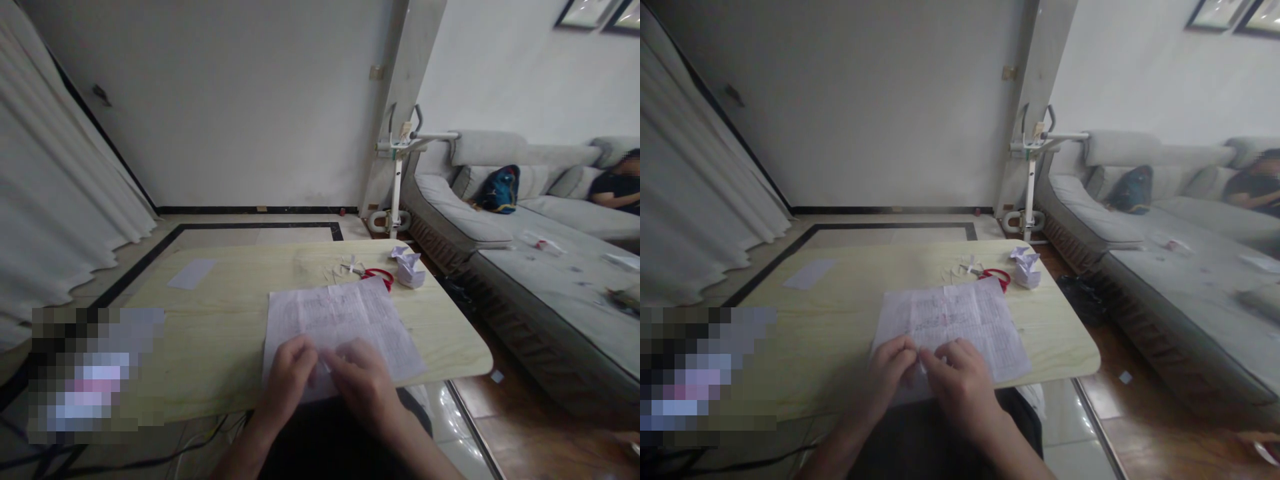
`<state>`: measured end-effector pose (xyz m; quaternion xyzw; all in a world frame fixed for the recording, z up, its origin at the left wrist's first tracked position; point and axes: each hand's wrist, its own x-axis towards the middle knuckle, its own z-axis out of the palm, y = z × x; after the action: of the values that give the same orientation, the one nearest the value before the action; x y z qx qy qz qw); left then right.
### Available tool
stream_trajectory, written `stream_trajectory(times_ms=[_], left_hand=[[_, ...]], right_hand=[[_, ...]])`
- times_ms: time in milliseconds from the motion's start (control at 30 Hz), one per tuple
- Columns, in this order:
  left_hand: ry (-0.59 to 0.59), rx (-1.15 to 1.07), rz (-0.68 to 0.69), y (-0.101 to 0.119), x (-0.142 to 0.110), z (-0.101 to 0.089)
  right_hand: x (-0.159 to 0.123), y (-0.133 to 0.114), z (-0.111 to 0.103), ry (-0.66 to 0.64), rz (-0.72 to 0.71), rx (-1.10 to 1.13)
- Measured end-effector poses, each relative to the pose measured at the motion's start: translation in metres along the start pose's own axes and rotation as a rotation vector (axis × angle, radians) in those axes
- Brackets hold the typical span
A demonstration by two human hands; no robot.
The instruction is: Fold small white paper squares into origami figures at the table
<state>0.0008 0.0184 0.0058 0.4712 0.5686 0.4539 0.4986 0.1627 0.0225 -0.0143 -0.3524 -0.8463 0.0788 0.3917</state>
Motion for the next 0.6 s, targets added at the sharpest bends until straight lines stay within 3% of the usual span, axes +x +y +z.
stream_trajectory(times_ms=[167, 400, 600], left_hand=[[-0.035, -0.079, -0.041, -0.004, -0.001, 0.000], [-0.051, -0.078, 0.063, 0.000, -0.008, 0.003], [0.016, 0.055, 0.145, 0.001, -0.009, 0.003]], right_hand=[[0.001, -0.002, 0.000, 0.064, 0.053, 0.174], [0.005, -0.003, -0.005, 0.044, 0.695, 0.858], [0.002, 0.001, 0.000, 0.030, 0.758, 0.973]])
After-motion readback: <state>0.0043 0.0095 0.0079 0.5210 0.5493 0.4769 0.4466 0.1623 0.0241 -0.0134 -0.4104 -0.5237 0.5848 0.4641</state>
